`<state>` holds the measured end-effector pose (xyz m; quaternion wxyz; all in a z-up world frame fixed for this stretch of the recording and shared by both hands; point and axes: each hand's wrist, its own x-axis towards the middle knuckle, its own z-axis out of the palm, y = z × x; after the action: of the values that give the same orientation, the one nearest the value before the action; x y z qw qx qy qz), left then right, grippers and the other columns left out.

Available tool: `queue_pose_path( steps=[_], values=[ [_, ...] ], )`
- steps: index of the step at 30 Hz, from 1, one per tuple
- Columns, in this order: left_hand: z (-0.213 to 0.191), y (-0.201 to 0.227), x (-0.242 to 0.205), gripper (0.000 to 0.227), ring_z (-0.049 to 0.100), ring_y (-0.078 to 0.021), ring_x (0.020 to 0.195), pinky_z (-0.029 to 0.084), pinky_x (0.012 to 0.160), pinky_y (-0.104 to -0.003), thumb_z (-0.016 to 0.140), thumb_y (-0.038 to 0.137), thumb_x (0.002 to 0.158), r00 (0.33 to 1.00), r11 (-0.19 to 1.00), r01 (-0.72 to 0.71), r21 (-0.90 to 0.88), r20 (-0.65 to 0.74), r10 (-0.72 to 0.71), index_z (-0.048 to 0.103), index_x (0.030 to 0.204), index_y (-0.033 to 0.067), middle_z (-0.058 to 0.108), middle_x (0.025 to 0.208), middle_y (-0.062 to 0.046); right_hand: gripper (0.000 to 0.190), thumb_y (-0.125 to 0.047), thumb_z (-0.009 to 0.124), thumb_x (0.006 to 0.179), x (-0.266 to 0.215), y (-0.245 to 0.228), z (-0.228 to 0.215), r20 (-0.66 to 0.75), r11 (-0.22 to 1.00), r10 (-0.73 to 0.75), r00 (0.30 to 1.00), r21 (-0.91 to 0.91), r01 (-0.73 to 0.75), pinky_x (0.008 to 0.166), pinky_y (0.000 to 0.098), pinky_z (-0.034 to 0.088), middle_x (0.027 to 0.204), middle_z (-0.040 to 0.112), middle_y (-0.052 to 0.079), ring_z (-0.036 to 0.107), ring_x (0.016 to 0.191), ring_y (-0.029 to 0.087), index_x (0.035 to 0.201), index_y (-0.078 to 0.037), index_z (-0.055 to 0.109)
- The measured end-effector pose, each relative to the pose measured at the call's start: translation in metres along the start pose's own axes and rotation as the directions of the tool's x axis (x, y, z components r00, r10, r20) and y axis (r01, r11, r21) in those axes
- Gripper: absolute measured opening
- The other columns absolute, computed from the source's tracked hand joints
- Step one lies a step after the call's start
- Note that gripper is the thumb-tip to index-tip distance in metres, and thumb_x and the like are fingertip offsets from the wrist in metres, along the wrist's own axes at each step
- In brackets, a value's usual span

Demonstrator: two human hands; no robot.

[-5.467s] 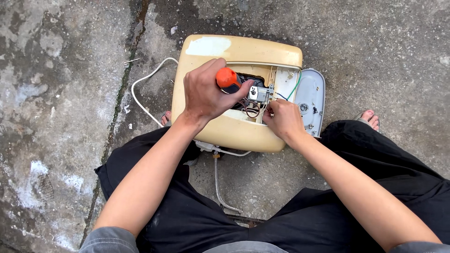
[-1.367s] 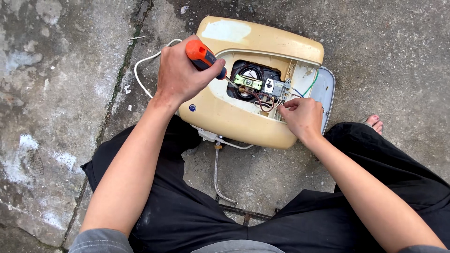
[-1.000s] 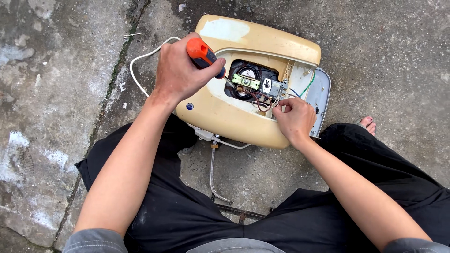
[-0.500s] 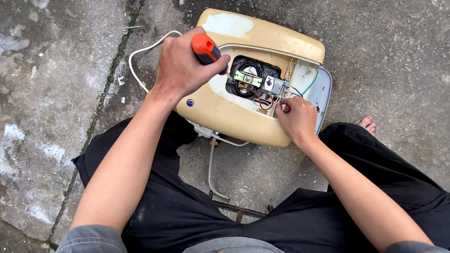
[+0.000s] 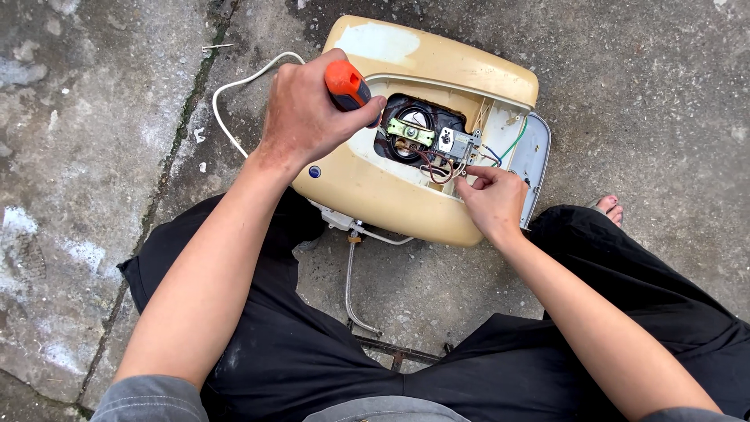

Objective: Disassembling an appliance by removing screws and disconnecting internal electrical components using a screwdriver.

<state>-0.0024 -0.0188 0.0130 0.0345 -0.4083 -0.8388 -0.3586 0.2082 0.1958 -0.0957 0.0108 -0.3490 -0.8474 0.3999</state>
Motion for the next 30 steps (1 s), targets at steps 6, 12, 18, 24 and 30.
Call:
queue_pose_path(
  steps=[6, 12, 18, 24, 30],
  values=[
    [0.001, 0.001, 0.000, 0.032, 0.050, -0.0143, 0.043, 0.042, 0.043, -0.028, 0.092, 0.024, 0.084, 1.000, 1.000, -0.018, 0.025, -0.007, 0.018, 0.065, 0.079, 0.0076, 0.067, 0.062, -0.002, 0.017, -0.012, 0.086, 0.084, 0.004, 0.002, -0.006, 0.016, 0.997, -0.071, 0.997, -0.024, 0.072, 0.045, 0.0210, 0.040, 0.062, 0.065, 0.004, 0.048, 0.051, 0.008, 0.095, 0.002, 0.081],
    [0.005, 0.000, 0.001, 0.036, 0.051, -0.0152, 0.043, 0.043, 0.043, -0.029, 0.094, 0.028, 0.084, 1.000, 0.998, -0.023, 0.057, 0.005, 0.023, 0.065, 0.080, 0.0079, 0.067, 0.062, -0.002, 0.007, -0.003, 0.082, 0.083, 0.013, 0.003, -0.009, 0.064, 0.942, -0.284, 0.957, -0.167, 0.291, 0.047, 0.0298, 0.041, 0.066, 0.065, 0.006, 0.045, 0.048, 0.013, 0.089, 0.000, 0.082],
    [0.009, -0.005, 0.000, 0.039, 0.049, -0.0128, 0.042, 0.040, 0.041, -0.026, 0.097, 0.031, 0.083, 0.999, 0.997, -0.047, 0.056, 0.015, 0.046, 0.065, 0.079, 0.0091, 0.065, 0.060, -0.001, 0.012, -0.008, 0.077, 0.076, 0.016, 0.012, 0.001, -0.006, 0.893, -0.314, 0.949, -0.340, 0.293, 0.050, 0.0297, 0.044, 0.064, 0.067, 0.001, 0.050, 0.049, 0.013, 0.085, -0.008, 0.084],
    [0.005, -0.004, 0.001, 0.040, 0.049, -0.0136, 0.043, 0.040, 0.041, -0.027, 0.098, 0.029, 0.083, 0.998, 0.997, -0.064, 0.046, 0.004, 0.064, 0.064, 0.080, 0.0080, 0.066, 0.062, -0.002, 0.015, -0.009, 0.079, 0.074, 0.015, 0.017, 0.009, -0.081, 0.864, -0.370, 0.925, -0.397, 0.311, 0.048, 0.0307, 0.043, 0.061, 0.067, 0.002, 0.048, 0.045, 0.013, 0.088, -0.011, 0.086],
    [0.010, -0.013, 0.000, 0.040, 0.054, -0.0124, 0.044, 0.041, 0.039, -0.024, 0.098, 0.030, 0.083, 0.998, 0.997, -0.068, 0.030, -0.013, 0.068, 0.065, 0.082, 0.0078, 0.067, 0.062, -0.002, 0.018, -0.012, 0.080, 0.076, 0.010, -0.001, 0.009, -0.097, 0.976, -0.041, 0.994, -0.216, 0.020, 0.047, 0.0296, 0.045, 0.062, 0.070, 0.004, 0.053, 0.045, 0.013, 0.092, -0.004, 0.084]
  ],
)
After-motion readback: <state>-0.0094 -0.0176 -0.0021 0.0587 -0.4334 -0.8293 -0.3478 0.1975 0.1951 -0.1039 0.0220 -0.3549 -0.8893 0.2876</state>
